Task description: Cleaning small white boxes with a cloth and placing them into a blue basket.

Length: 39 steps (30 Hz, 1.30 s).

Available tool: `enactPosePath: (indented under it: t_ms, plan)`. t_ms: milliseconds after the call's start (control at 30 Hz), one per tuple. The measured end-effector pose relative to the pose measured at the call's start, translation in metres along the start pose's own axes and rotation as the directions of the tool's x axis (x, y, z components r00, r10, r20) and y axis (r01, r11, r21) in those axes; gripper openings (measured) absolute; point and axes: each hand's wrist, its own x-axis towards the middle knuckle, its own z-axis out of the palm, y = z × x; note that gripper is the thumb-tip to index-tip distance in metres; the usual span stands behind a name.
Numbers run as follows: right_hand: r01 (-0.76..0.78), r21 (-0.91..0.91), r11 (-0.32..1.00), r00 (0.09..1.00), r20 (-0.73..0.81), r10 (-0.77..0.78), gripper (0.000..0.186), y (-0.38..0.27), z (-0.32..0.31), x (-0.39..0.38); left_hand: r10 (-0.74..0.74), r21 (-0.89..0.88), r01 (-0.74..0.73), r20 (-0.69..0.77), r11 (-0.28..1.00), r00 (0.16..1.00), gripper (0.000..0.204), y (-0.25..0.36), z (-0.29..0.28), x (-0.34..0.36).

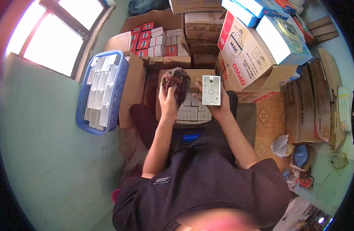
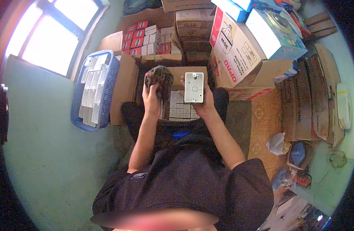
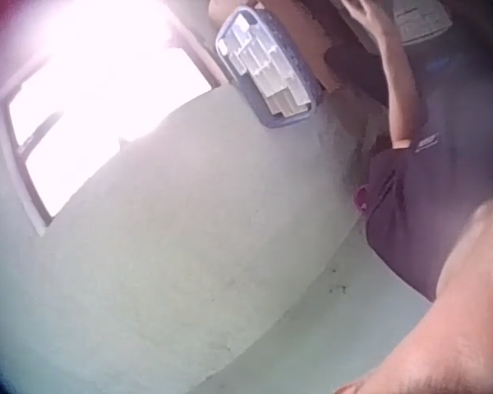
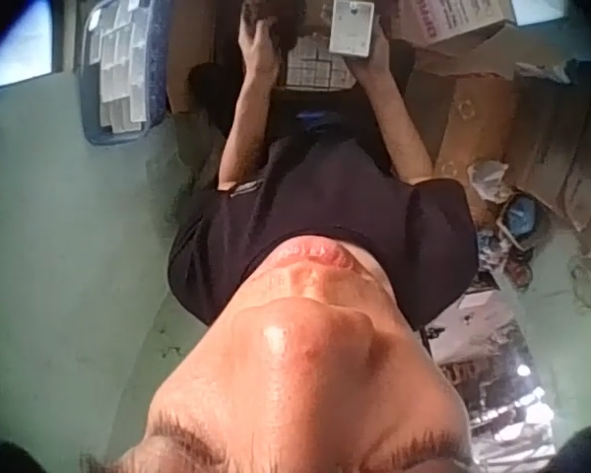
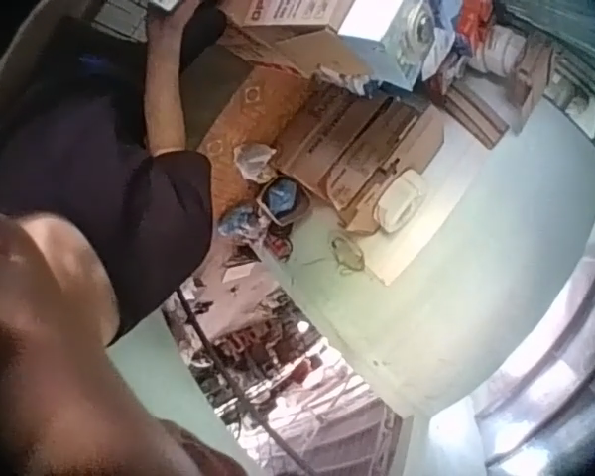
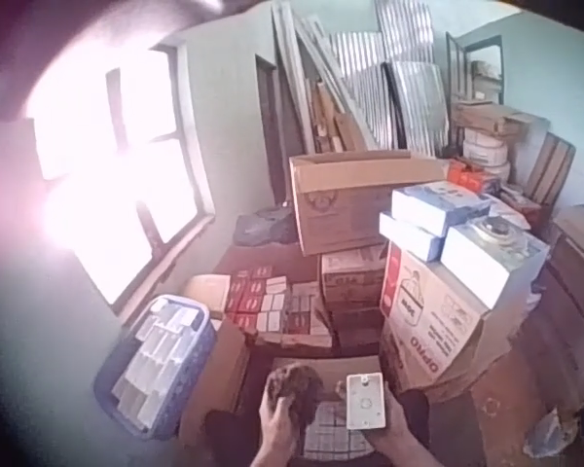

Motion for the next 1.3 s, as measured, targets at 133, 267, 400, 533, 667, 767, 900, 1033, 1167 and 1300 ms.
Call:
enactPosePath:
  t_ms: [133, 267, 400, 533, 667, 767, 900, 1033, 1167, 1300]
  plan:
    - [0.076, -0.199, 0.977, 0.975, -0.188, -0.114, 0.051, 0.020, -0.008, 0.022, -0.010, 0.246, -0.044, 0.216, 0.968, 0.976, 0.057, -0.035, 0.023, -0.010]
    - [0.208, -0.202, 0.957, 0.972, -0.065, -0.225, 0.053, -0.012, -0.019, 0.027, 0.041, 0.449, -0.225, 0.383, 0.865, 0.923, 0.058, -0.045, 0.016, -0.036]
    - [0.277, -0.097, 0.956, 0.959, -0.024, -0.281, 0.051, -0.045, -0.024, 0.024, -0.370, 0.345, 0.253, 0.336, 0.904, 0.866, 0.049, -0.021, -0.018, -0.046]
    - [0.221, -0.113, 0.969, 0.973, 0.097, -0.210, 0.050, -0.041, -0.015, 0.014, -0.186, -0.119, 0.201, 0.125, 0.972, 0.975, 0.043, -0.023, -0.003, -0.016]
    - [0.375, -0.413, 0.830, 0.837, -0.234, -0.494, 0.043, 0.009, -0.013, 0.033, -0.029, 0.191, -0.008, 0.189, 0.982, 0.982, 0.056, -0.070, 0.033, -0.014]
    - [0.437, -0.404, 0.804, 0.802, -0.230, -0.551, 0.035, -0.005, -0.026, 0.038, -0.087, 0.183, 0.030, 0.307, 0.983, 0.948, 0.065, -0.073, 0.024, -0.024]
    - [0.429, -0.346, 0.834, 0.804, -0.275, -0.528, 0.044, -0.027, -0.023, 0.026, -0.281, 0.197, 0.233, 0.266, 0.952, 0.922, 0.058, -0.051, -0.003, -0.020]
    - [0.148, -0.040, 0.988, 0.982, -0.114, -0.151, 0.054, -0.023, -0.003, 0.009, -0.245, -0.246, 0.251, 0.057, 0.936, 0.968, 0.047, -0.030, -0.036, 0.002]
    - [-0.043, -0.038, 0.998, 0.999, -0.029, 0.042, 0.061, -0.016, -0.017, 0.003, -0.274, -0.455, 0.286, 0.095, 0.843, 0.957, 0.048, 0.009, -0.017, 0.003]
    - [-0.067, -0.112, 0.991, 0.998, -0.008, 0.067, 0.060, -0.007, 0.022, -0.003, -0.124, -0.431, 0.186, 0.169, 0.883, 0.978, 0.049, 0.009, -0.051, 0.006]
